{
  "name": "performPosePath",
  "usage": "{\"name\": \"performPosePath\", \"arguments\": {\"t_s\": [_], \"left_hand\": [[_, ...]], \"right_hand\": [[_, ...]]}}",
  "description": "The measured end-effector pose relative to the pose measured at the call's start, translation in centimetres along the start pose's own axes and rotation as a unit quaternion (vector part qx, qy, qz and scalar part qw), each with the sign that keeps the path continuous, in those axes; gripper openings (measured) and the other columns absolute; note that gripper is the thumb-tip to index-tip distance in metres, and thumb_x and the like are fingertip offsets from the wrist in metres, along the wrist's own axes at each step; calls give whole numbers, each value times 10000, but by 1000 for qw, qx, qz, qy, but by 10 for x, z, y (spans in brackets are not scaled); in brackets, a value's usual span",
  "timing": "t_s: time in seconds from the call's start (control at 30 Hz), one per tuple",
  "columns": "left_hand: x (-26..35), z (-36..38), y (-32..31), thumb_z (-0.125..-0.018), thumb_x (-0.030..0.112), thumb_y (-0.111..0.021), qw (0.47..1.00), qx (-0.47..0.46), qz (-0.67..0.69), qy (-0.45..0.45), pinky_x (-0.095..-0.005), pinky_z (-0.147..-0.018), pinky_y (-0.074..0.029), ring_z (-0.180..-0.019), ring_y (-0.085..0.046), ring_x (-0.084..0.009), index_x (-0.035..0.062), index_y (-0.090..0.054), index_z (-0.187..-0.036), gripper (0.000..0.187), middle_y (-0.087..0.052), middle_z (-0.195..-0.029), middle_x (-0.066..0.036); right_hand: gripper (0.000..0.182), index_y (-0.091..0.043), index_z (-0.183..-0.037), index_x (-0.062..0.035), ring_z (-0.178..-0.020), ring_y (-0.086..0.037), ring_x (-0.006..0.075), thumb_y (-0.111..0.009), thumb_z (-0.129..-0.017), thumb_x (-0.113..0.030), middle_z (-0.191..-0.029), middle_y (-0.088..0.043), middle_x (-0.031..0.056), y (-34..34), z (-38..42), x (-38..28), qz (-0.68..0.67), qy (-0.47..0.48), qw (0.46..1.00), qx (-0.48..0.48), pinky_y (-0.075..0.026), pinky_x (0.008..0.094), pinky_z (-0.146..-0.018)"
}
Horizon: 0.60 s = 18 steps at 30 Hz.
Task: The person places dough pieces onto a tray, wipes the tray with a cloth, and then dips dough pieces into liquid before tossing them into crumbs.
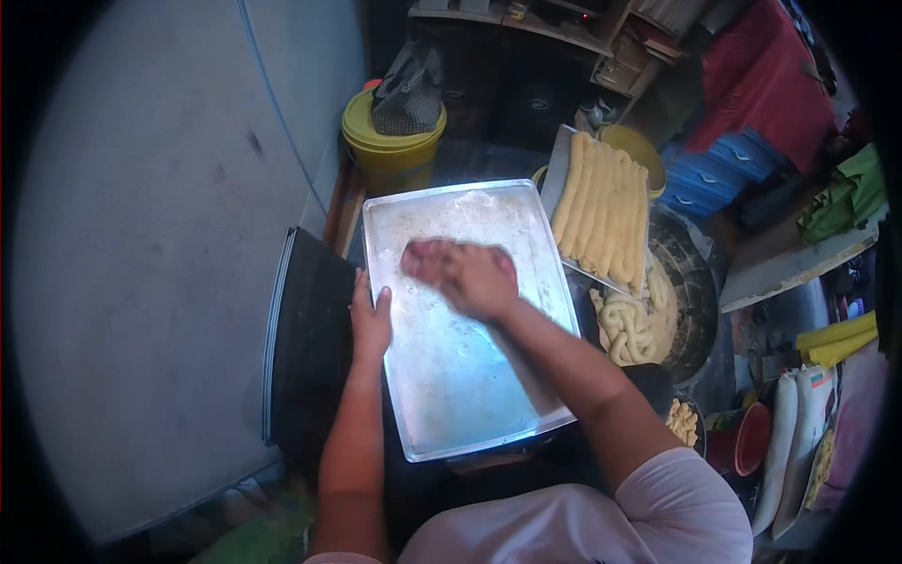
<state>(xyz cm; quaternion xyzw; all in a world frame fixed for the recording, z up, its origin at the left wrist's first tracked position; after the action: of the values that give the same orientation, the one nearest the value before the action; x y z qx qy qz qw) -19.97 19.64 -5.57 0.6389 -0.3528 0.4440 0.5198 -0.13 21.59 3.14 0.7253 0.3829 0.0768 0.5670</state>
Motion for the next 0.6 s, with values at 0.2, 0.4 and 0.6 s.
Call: {"name": "performPosePath", "arguments": {"t_s": [0.2,0.4,0.6], "left_hand": [[-5,-3,2,-943,302,-513,999,5,-45,10,-519,-1130,-150,-1413,-261,-315,82,-394,-1423,541,-246,-1546,-147],[8,3,4,-946,321,-496,992,-4,-127,1,-636,-1101,-52,-1435,-212,-306,91,-351,-1450,573,-250,-1548,-121],[5,-1,3,-946,327,-495,993,-11,-119,-5,-640,-1099,-40,-1443,-192,-302,91,-333,-1459,588,-260,-1548,-103]], "right_hand": [[382,-640,-1183,-205,-1033,-549,286,-577,-808,-176,-1219,-566,67,-21,122,-131,-55,107,986,-119,-432,434,-880],[481,-550,-1308,-296,-1023,-602,293,-511,-860,-126,-1234,-578,72,29,169,-95,39,-80,975,-203,-517,425,-690],[401,-613,-1225,-152,-1080,-483,290,-601,-842,-268,-1334,-498,72,39,121,0,123,-217,966,61,-358,435,-904]]}}
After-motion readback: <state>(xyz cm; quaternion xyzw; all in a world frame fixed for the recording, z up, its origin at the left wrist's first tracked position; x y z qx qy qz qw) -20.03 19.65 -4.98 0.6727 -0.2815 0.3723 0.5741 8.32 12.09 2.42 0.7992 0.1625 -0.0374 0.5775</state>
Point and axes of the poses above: each hand's wrist, its own z-axis away from the middle knuckle, its own y-axis out of the back of the hand, x = y × z, the point moved 5 cm from there along -z, towards the middle knuckle
